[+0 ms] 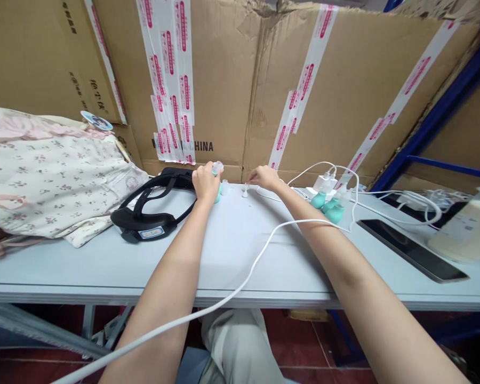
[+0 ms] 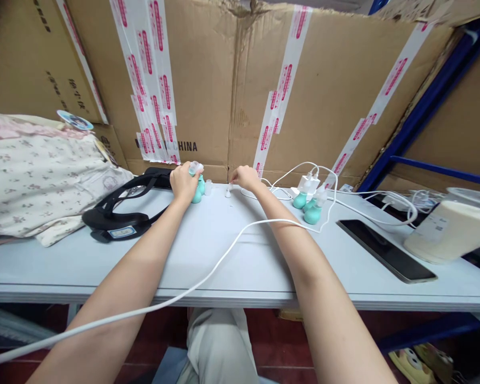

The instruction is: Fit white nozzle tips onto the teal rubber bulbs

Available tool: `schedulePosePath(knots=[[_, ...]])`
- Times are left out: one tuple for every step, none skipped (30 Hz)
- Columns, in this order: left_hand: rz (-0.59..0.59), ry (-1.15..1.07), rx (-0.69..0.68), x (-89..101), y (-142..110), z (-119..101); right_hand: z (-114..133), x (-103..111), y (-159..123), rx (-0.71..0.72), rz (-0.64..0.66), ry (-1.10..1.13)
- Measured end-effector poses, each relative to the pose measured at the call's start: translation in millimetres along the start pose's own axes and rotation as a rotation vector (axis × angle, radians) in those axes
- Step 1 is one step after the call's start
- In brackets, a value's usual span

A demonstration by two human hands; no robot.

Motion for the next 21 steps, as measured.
schedulePosePath(knots=[[0.001, 0.001, 0.002, -0.4, 0.1, 0.4, 2.9, -2.0, -0.5, 0.010, 0.010, -0.003], [0.005, 0.002, 0.004, -1.0, 0.1, 1.2, 5.6, -3.7, -1.2, 0.017, 0.015, -0.010], [0.008, 0.001, 0.008, -1.8, 0.2, 2.2, 8.1, -4.9, -1.9, 0.023, 0.013, -0.021], [0.011, 0.000, 0.012, -2.5, 0.2, 3.4, 10.6, -5.7, -2.6, 0.027, 0.007, -0.033], [0.013, -0.003, 0.016, -3.1, 0.2, 4.5, 13.1, -6.4, -3.3, 0.034, -0.002, -0.043], [0.013, -0.008, 0.019, -3.5, 0.1, 5.4, 15.6, -7.2, -3.8, 0.043, -0.010, -0.050], [0.014, -0.013, 0.021, -3.8, 0.0, 6.0, 17.8, -7.9, -4.2, 0.052, -0.017, -0.054], [0.014, -0.014, 0.023, -4.0, -0.2, 6.4, 19.5, -8.6, -4.4, 0.059, -0.022, -0.057], [0.016, -0.013, 0.021, -4.2, -0.4, 6.2, 20.6, -9.4, -4.5, 0.064, -0.025, -0.061], [0.018, -0.009, 0.016, -4.2, -0.6, 5.6, 21.0, -10.1, -4.5, 0.067, -0.026, -0.065], [0.019, -0.002, 0.010, -4.1, -0.8, 4.8, 20.9, -10.5, -4.5, 0.068, -0.027, -0.070], [0.018, 0.004, 0.003, -3.8, -0.9, 3.8, 20.6, -10.7, -4.4, 0.069, -0.028, -0.073], [0.017, 0.009, -0.003, -3.4, -1.0, 2.8, 20.2, -10.6, -4.2, 0.071, -0.029, -0.076], [0.015, 0.013, -0.008, -3.0, -1.0, 2.0, 19.8, -10.2, -4.0, 0.072, -0.029, -0.076], [0.015, 0.015, -0.011, -2.8, -1.0, 1.5, 19.4, -9.4, -3.6, 0.072, -0.032, -0.075], [0.016, 0.017, -0.012, -2.8, -0.9, 1.3, 19.2, -8.2, -3.0, 0.070, -0.035, -0.072], [0.018, 0.020, -0.010, -2.9, -0.8, 1.4, 19.2, -6.4, -2.0, 0.065, -0.042, -0.070], [0.023, 0.024, -0.009, -3.3, -0.7, 1.7, 19.9, -4.3, -0.5, 0.060, -0.051, -0.073], [0.027, 0.027, -0.008, -3.8, -0.7, 2.1, 21.9, -2.0, 1.4, 0.060, -0.061, -0.085], [0.030, 0.030, -0.009, -4.2, -0.7, 2.4, 25.3, 0.0, 3.7, 0.065, -0.070, -0.107], [0.030, 0.033, -0.011, -4.5, -0.7, 2.7, 29.7, 1.3, 6.5, 0.072, -0.073, -0.138]])
Point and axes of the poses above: each hand's wrist, its own y-axis towards the middle knuckle, its own x-axis out of the back of the hand, z = x × y, the point moved 10 cm from there along y, towards the middle knuckle, and after that the axes turned 4 degrees about -z, right-handed, at the moved point
